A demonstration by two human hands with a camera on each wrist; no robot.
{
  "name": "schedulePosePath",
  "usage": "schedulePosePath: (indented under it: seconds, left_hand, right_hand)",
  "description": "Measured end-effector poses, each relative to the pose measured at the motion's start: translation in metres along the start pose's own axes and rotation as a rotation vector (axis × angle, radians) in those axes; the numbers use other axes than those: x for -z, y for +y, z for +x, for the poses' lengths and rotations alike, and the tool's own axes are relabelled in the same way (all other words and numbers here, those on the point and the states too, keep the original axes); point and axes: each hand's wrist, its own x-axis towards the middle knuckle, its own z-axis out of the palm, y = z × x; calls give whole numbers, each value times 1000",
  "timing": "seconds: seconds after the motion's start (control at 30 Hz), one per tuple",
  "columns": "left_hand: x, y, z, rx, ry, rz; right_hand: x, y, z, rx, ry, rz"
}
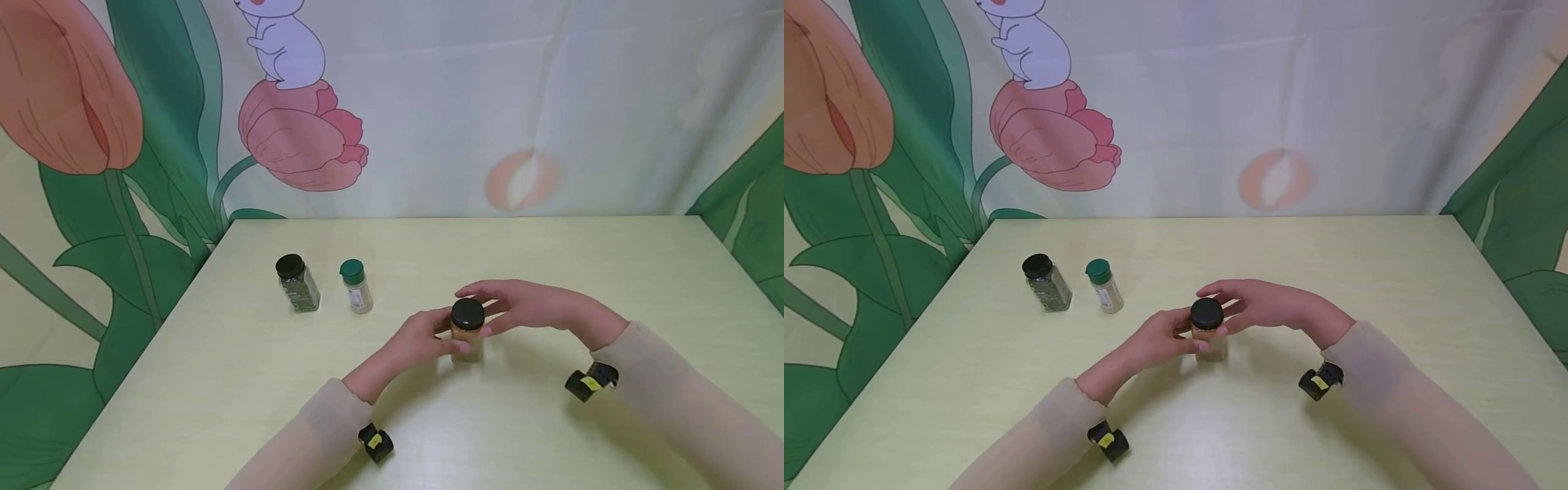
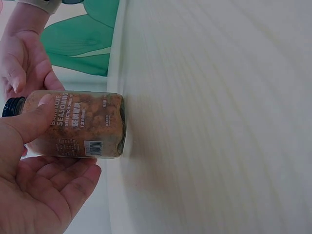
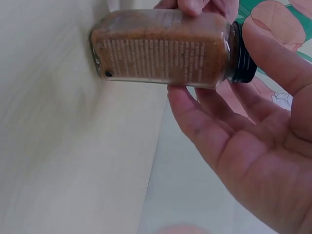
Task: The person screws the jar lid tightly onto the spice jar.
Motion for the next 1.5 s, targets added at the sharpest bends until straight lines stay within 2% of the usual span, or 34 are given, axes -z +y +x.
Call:
schedulePosePath:
  seconds: [0.2,0.57,1.5]
  left_hand:
    - [0,1,0,0,-7,-6]
    - [1,1,1,-2,5,-4]
    - [1,-1,-1,2,37,25]
  right_hand:
    - [3,2,4,21,-17,6]
    - [-4,2,3,107,53,-3]
    - [-34,10,3,110,291,56]
